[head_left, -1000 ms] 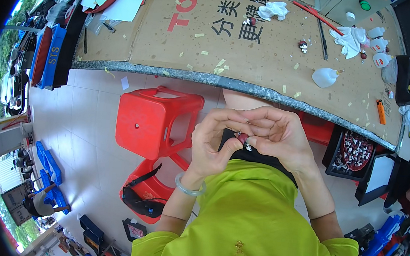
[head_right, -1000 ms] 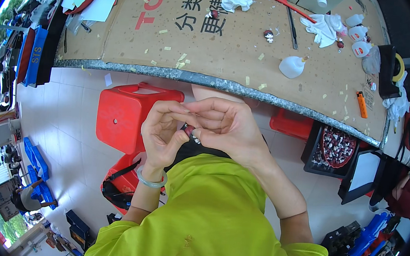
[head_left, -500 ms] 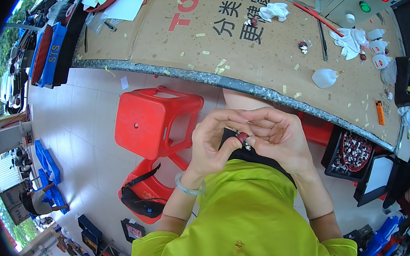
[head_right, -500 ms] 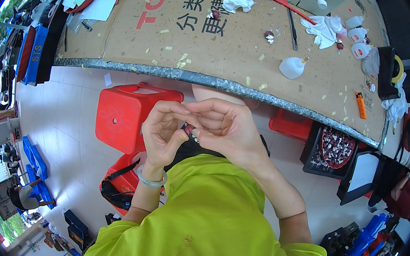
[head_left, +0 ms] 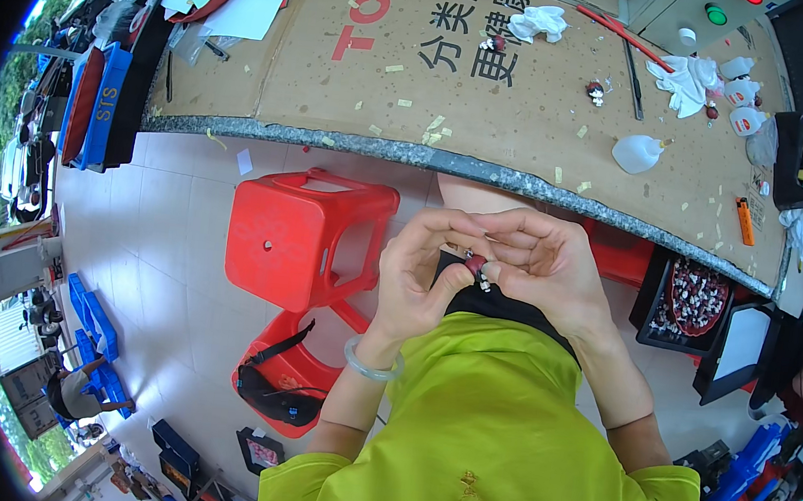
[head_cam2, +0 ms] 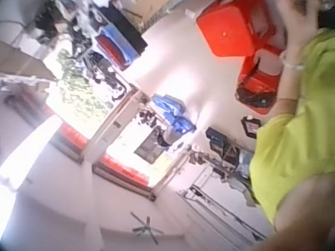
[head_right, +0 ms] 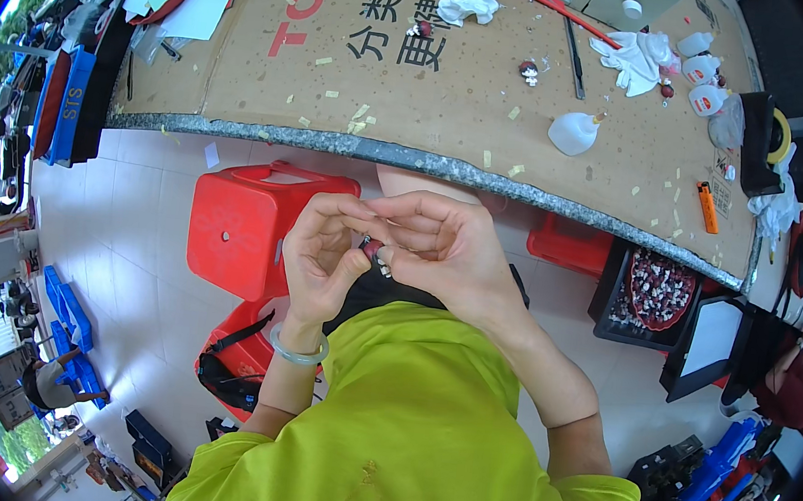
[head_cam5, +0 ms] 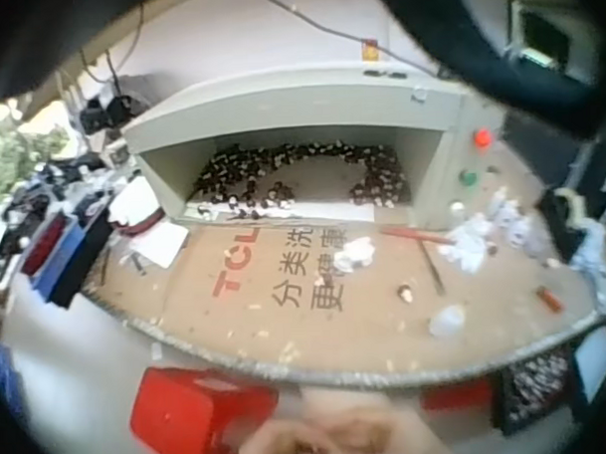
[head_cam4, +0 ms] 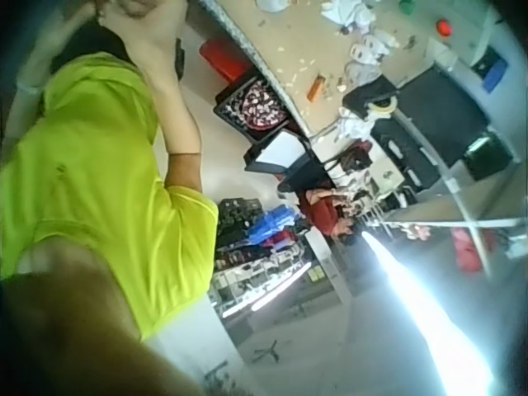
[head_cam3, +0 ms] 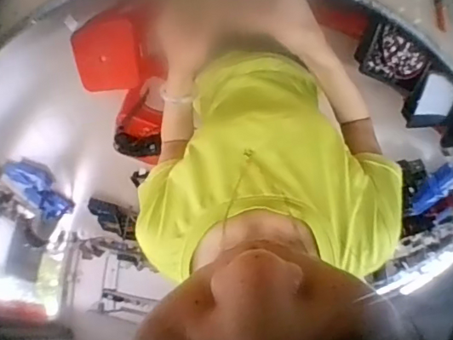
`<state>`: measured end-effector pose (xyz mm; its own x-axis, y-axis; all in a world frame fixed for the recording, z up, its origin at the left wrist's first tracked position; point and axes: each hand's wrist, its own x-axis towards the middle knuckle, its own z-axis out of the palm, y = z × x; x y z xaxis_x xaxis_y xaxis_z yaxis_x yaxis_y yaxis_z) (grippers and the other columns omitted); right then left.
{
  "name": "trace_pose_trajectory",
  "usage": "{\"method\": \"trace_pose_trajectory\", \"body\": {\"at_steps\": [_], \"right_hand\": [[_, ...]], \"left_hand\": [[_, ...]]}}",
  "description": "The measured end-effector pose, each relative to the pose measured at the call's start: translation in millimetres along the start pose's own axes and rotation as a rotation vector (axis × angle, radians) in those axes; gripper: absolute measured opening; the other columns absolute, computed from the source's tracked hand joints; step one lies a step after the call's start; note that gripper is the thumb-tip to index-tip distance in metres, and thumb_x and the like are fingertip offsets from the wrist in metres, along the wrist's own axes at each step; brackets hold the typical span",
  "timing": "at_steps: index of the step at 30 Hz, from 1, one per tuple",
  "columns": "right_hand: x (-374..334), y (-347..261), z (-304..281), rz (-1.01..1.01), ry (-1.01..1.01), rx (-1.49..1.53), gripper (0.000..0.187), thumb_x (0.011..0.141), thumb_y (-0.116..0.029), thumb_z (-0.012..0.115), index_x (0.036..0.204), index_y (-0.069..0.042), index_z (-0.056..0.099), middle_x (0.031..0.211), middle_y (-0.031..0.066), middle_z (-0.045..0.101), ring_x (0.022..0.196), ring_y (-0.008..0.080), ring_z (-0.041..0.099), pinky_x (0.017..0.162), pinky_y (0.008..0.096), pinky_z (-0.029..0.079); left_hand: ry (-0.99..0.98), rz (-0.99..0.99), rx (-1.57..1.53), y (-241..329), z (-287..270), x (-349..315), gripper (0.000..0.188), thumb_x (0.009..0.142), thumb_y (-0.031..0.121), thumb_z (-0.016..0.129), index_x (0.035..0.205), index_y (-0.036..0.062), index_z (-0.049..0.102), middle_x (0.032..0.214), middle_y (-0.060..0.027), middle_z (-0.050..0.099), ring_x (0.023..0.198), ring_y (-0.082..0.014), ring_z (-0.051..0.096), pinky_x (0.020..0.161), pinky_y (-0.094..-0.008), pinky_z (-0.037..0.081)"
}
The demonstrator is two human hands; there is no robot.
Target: The person sits at a workbench and assembles small red and white figurines. They pick up a figurine from a blue bin, apply glue from a white bottle to its base, and attach a small white component. The person repeats this process for multiple figurines, placing the finished items into a tray on the table.
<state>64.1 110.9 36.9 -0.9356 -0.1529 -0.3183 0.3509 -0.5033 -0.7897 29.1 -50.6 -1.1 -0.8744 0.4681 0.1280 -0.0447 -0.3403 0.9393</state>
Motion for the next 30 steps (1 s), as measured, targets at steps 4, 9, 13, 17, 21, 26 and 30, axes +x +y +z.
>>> {"method": "trace_pose_trajectory", "body": {"at_steps": [4,9,13,17,21,26,30], "right_hand": [[0.8,0.2,0.1,-0.003,0.003,0.006,0.037,0.074,0.011,0.057,0.111,0.008,0.055,0.106,0.0135,0.062,0.1,0.0176,0.061,0.083,0.0256,0.049],[1.8,-1.4,1.2,-0.002,0.012,0.011,0.037,0.074,0.011,0.057,0.111,0.008,0.055,0.105,0.0136,0.062,0.1,0.0177,0.061,0.082,0.0252,0.048],[3.0,1.0,-0.1,-0.009,0.014,0.002,0.037,0.074,0.011,0.056,0.111,0.008,0.055,0.106,0.0137,0.062,0.1,0.0178,0.06,0.082,0.0252,0.048],[3.7,0.3,0.4,0.003,0.019,-0.003,0.038,0.074,0.012,0.056,0.111,0.008,0.055,0.106,0.0139,0.062,0.101,0.018,0.06,0.083,0.0254,0.048],[3.8,0.5,-1.2,0.006,-0.023,-0.015,0.038,0.076,0.011,0.054,0.114,0.008,0.053,0.111,0.0137,0.061,0.107,0.0168,0.057,0.084,0.0224,0.046],[3.8,0.2,-0.1,-0.008,-0.02,-0.001,0.038,0.076,0.012,0.053,0.114,0.008,0.054,0.111,0.0134,0.061,0.107,0.0166,0.057,0.083,0.0219,0.046],[3.2,0.6,-1.4,0.004,-0.016,-0.027,0.039,0.075,0.013,0.053,0.113,0.007,0.054,0.111,0.0131,0.061,0.107,0.0167,0.057,0.082,0.022,0.046]], "left_hand": [[-0.002,0.0,0.0,-0.7,-0.7,1.2,0.041,0.082,0.018,0.069,0.107,-0.0027,0.045,0.089,-0.0117,0.062,0.085,-0.0163,0.059,0.078,-0.0276,0.044],[0.001,-0.006,0.003,-1.0,-1.0,2.2,0.041,0.082,0.018,0.069,0.108,-0.0029,0.045,0.09,-0.0119,0.062,0.085,-0.0165,0.059,0.078,-0.0278,0.044],[0.006,-0.002,-0.004,-1.9,-1.4,2.4,0.041,0.082,0.017,0.069,0.108,-0.0029,0.045,0.09,-0.0123,0.062,0.086,-0.0169,0.059,0.078,-0.0281,0.045],[0.015,0.004,0.004,-3.8,-2.5,2.1,0.041,0.082,0.017,0.069,0.108,-0.0029,0.045,0.09,-0.0124,0.062,0.086,-0.0171,0.059,0.079,-0.0283,0.044],[0.011,0.003,-0.003,-3.2,-3.2,2.2,0.041,0.082,0.018,0.069,0.108,-0.0028,0.045,0.091,-0.0124,0.062,0.087,-0.0172,0.059,0.079,-0.0285,0.044],[0.008,0.005,0.004,-2.5,-3.2,2.2,0.041,0.082,0.018,0.069,0.108,-0.0029,0.045,0.091,-0.0123,0.062,0.087,-0.0173,0.059,0.079,-0.0287,0.044],[0.007,0.007,0.01,-2.6,-2.5,2.3,0.041,0.082,0.018,0.069,0.108,-0.003,0.046,0.091,-0.0122,0.062,0.087,-0.0171,0.059,0.079,-0.0285,0.044]]}}
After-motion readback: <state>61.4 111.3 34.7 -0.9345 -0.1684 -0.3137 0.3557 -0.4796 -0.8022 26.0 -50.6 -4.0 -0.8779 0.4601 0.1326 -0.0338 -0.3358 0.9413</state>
